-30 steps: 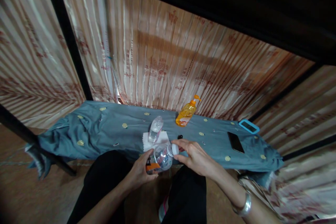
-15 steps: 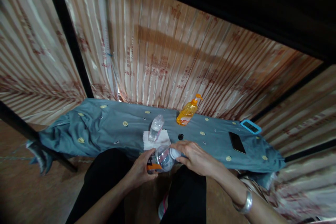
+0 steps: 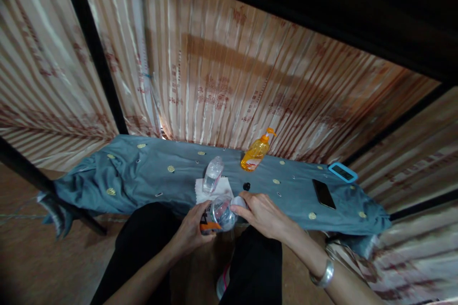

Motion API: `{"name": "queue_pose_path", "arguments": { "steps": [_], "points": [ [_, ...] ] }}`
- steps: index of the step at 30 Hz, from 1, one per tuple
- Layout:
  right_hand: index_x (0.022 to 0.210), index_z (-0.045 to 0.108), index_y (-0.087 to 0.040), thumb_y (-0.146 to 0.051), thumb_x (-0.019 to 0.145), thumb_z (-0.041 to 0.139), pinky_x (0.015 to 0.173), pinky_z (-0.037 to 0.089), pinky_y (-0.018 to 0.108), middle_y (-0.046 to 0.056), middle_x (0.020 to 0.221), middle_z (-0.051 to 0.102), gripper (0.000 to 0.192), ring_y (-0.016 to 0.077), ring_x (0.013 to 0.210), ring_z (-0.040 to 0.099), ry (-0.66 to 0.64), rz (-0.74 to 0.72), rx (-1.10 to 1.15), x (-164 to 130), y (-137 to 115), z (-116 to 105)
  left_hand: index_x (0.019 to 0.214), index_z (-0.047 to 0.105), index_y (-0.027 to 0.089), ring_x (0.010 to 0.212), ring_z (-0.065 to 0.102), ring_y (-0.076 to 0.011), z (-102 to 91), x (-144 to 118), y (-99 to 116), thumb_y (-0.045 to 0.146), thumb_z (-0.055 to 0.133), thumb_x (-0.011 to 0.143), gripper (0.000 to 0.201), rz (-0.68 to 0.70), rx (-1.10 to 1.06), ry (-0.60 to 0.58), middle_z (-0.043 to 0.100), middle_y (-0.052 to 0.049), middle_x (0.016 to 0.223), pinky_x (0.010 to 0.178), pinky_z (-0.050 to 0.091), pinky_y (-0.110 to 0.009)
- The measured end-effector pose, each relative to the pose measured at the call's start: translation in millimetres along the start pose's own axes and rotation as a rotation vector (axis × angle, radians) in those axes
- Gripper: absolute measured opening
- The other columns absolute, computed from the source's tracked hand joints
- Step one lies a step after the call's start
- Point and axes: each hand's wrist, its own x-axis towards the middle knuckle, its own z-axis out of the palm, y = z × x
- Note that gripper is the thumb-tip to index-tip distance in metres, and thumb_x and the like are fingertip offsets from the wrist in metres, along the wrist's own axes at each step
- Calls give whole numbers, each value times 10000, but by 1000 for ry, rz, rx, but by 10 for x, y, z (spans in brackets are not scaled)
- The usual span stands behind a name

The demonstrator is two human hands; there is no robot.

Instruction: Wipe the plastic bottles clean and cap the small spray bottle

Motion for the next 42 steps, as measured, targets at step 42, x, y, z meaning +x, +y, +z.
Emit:
{"name": "queue_pose_path", "arguments": {
  "steps": [42],
  "points": [
    [1276, 498, -152, -707, 811, 442, 795, 542, 319, 70, 945, 691, 727, 182, 823, 681, 263, 294, 715, 209, 544, 1222, 1045, 555, 204, 809, 697, -204, -1604, 1309, -1166, 245, 853, 526, 600, -448, -233, 769, 690, 13, 871, 826, 568, -356]
  ]
}}
